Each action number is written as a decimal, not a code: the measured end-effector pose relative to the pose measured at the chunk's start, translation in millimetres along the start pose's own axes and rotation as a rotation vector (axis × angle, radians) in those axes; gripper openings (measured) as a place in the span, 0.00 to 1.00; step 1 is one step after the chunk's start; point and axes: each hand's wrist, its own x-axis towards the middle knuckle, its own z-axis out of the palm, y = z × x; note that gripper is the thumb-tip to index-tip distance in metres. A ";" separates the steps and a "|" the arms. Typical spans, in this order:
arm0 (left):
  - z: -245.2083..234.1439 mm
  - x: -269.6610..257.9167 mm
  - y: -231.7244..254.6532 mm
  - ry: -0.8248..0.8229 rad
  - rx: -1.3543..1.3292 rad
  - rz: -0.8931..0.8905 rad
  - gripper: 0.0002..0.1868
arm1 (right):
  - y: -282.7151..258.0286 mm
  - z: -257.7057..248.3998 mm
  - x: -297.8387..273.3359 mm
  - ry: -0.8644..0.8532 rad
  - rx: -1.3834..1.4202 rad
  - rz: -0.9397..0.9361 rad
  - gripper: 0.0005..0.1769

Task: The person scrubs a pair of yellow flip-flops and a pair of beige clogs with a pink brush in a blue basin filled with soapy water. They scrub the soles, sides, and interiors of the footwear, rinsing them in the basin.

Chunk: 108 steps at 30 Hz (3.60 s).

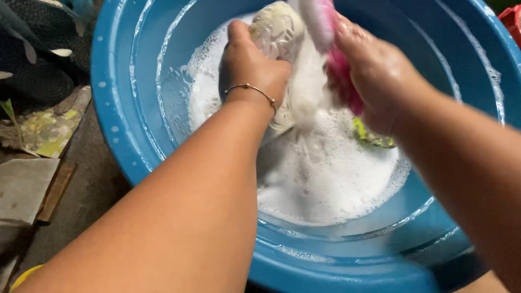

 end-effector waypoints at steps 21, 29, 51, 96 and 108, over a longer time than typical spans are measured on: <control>14.5 -16.4 6.0 -0.223 -0.048 0.178 0.23 | -72.2 0.8 -59.6 0.022 -1.325 -0.270 0.21; 28.9 -9.1 -2.5 -0.162 -0.493 0.316 0.20 | -40.3 -14.5 -57.4 -0.113 -0.660 -0.078 0.20; -16.3 3.2 15.7 -0.251 -0.559 0.283 0.35 | -57.4 -13.2 -42.5 -0.150 -0.406 -0.286 0.23; -120.5 -23.4 31.8 -0.172 -0.115 -0.411 0.41 | 37.0 14.0 8.3 0.040 0.212 0.230 0.22; -122.5 -44.3 56.2 -0.044 0.016 -0.420 0.41 | 75.0 12.1 16.2 0.113 0.101 0.171 0.22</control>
